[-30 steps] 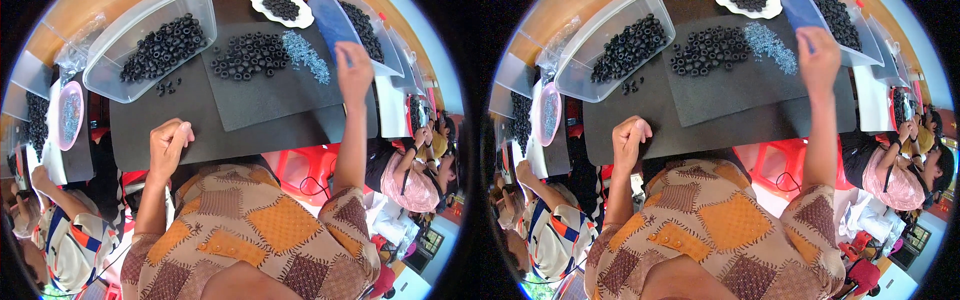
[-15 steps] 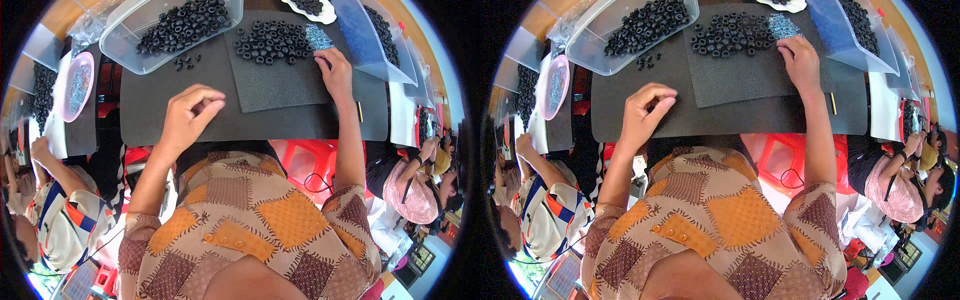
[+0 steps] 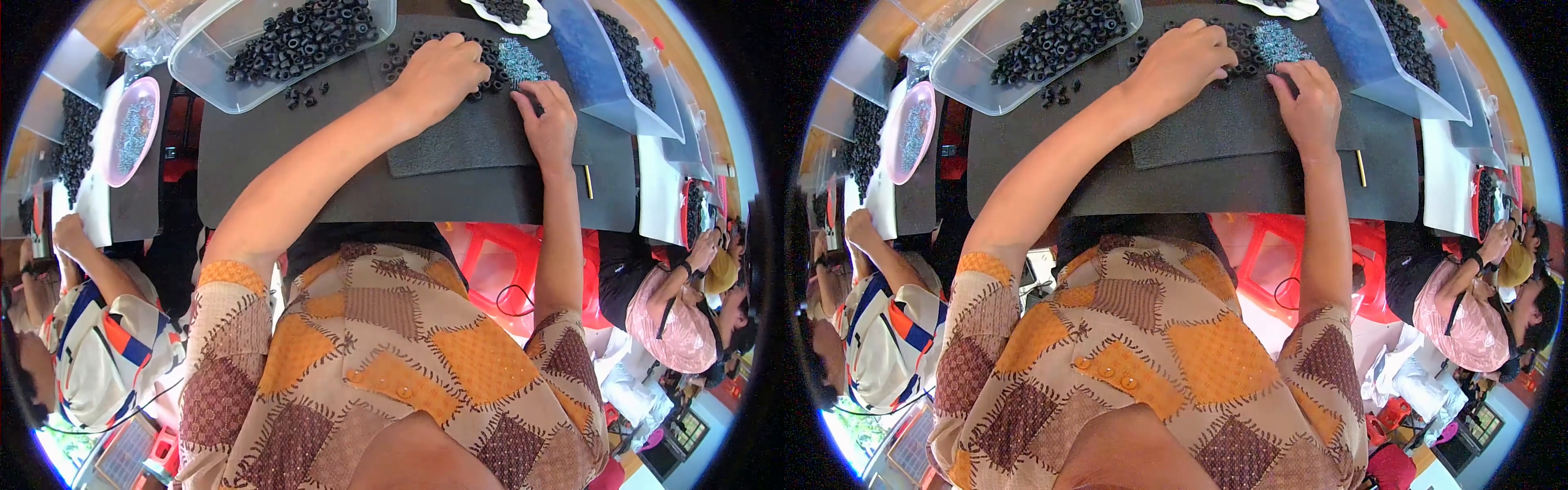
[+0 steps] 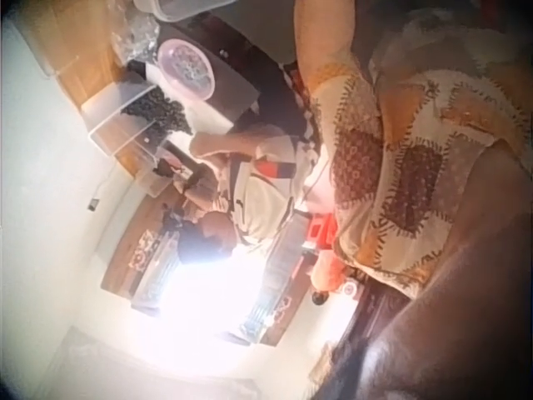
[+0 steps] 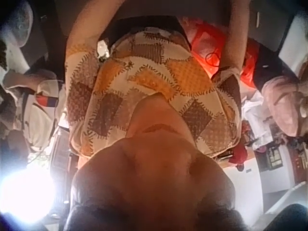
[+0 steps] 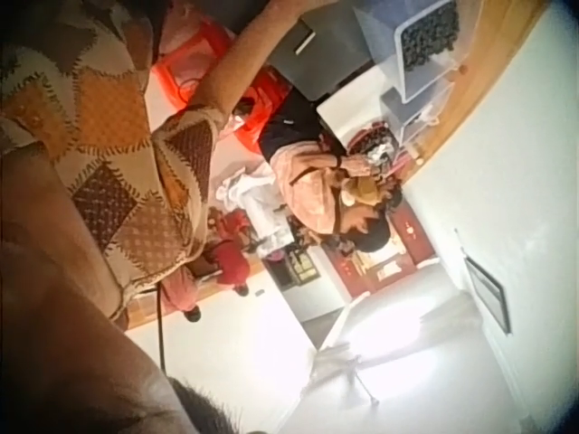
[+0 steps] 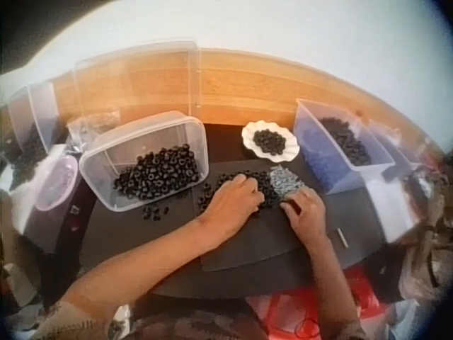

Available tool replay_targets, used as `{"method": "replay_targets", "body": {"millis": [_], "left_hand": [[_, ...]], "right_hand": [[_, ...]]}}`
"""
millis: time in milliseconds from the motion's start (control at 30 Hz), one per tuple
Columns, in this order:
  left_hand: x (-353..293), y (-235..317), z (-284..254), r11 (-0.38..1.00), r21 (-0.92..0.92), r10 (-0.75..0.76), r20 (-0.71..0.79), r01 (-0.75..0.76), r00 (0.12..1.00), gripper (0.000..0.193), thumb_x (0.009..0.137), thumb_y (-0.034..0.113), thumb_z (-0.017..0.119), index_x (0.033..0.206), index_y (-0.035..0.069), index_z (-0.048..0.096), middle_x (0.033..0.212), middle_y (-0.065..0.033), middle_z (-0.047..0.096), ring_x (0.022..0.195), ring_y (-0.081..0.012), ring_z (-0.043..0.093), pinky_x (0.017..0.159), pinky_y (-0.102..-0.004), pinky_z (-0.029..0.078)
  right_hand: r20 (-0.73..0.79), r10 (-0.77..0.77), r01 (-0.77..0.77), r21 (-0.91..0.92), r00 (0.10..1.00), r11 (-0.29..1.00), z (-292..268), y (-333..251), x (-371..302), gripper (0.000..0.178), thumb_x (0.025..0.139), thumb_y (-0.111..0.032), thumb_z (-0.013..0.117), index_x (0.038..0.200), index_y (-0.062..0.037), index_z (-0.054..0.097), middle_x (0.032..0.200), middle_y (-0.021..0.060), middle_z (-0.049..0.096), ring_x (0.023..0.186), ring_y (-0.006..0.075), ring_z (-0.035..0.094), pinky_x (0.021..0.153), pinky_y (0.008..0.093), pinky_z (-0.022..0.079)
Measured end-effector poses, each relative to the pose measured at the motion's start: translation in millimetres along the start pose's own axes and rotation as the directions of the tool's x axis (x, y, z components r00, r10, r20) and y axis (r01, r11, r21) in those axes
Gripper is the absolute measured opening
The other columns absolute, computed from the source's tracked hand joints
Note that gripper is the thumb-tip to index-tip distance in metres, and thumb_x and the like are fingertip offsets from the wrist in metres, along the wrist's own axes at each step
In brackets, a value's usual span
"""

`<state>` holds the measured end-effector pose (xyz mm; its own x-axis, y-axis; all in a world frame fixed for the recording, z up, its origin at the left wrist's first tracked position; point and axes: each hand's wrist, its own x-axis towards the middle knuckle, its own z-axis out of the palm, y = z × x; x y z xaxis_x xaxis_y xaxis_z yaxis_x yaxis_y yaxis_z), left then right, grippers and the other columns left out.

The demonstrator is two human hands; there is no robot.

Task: The person assembles small plastic grommets and plastic pins by hand at a manufacturing workstation.

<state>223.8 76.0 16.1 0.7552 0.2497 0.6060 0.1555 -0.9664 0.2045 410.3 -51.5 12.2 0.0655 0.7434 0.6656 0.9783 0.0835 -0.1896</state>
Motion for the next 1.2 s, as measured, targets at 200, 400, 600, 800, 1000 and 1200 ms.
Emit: {"method": "replay_targets", "body": {"millis": [200,400,600,800,1000,1200], "left_hand": [[7,-5,6,0.998,0.057,-0.027,0.094,0.022,0.995,0.018,0.076,0.017,0.073,0.094,0.013,0.071,0.094,-0.0035,0.062,0.095,-0.0251,0.058,0.081,-0.0373,0.051],[9,-5,2,0.996,0.072,0.042,0.025,-0.044,0.999,0.009,0.074,0.016,0.071,0.081,0.010,0.071,0.085,-0.0065,0.065,0.090,-0.0273,0.060,0.076,-0.0397,0.052],[-12,16,-89,0.776,-0.550,-0.357,0.022,0.310,0.934,0.020,0.083,0.005,0.071,0.100,-0.001,0.064,0.091,-0.0169,0.068,0.081,-0.0258,0.068,0.070,-0.0323,0.052],[-125,16,-113,-0.161,-0.896,-0.607,0.421,0.415,0.674,0.027,0.093,0.008,0.064,0.119,0.003,0.062,0.111,-0.0120,0.067,0.095,-0.0160,0.068,0.083,-0.0253,0.057],[-173,27,-118,-0.359,-0.906,-0.669,0.418,0.225,0.615,0.032,0.093,0.005,0.062,0.125,0.002,0.060,0.119,-0.0149,0.065,0.105,-0.0193,0.067,0.088,-0.0244,0.057],[-191,26,-118,-0.356,-0.915,-0.680,0.393,0.190,0.619,0.032,0.091,0.003,0.064,0.123,0.003,0.061,0.116,-0.0125,0.066,0.103,-0.0202,0.068,0.086,-0.0244,0.058]], "right_hand": [[0.079,0.092,-0.091,-0.020,0.993,0.996,1,9,-2,0.012,0.079,-0.012,0.074,0.084,-0.0048,0.066,0.082,0.0098,0.062,0.080,0.0311,0.061,0.071,0.0400,0.049],[0.086,0.069,-0.067,-0.024,0.994,0.997,1,9,-2,0.010,0.080,-0.011,0.072,0.084,-0.0039,0.066,0.082,0.0103,0.062,0.080,0.0311,0.061,0.070,0.0404,0.049],[0.086,0.024,-0.024,0.000,0.996,1.000,1,8,-4,0.010,0.082,-0.010,0.069,0.088,-0.0032,0.064,0.084,0.0112,0.062,0.080,0.0326,0.061,0.072,0.0408,0.048],[0.197,0.002,-0.006,0.019,0.980,1.000,-3,2,2,0.011,0.085,-0.010,0.066,0.095,-0.0038,0.066,0.090,0.0126,0.065,0.086,0.0336,0.062,0.077,0.0406,0.049],[0.331,0.098,-0.119,0.044,0.939,0.992,-17,1,7,0.021,0.087,0.000,0.060,0.106,-0.0058,0.065,0.094,0.0150,0.064,0.086,0.0335,0.063,0.078,0.0385,0.050],[0.247,0.155,-0.156,-0.015,0.957,0.988,-20,-12,8,0.021,0.089,0.002,0.058,0.108,-0.0043,0.065,0.091,0.0123,0.063,0.083,0.0259,0.065,0.076,0.0350,0.050]]}}
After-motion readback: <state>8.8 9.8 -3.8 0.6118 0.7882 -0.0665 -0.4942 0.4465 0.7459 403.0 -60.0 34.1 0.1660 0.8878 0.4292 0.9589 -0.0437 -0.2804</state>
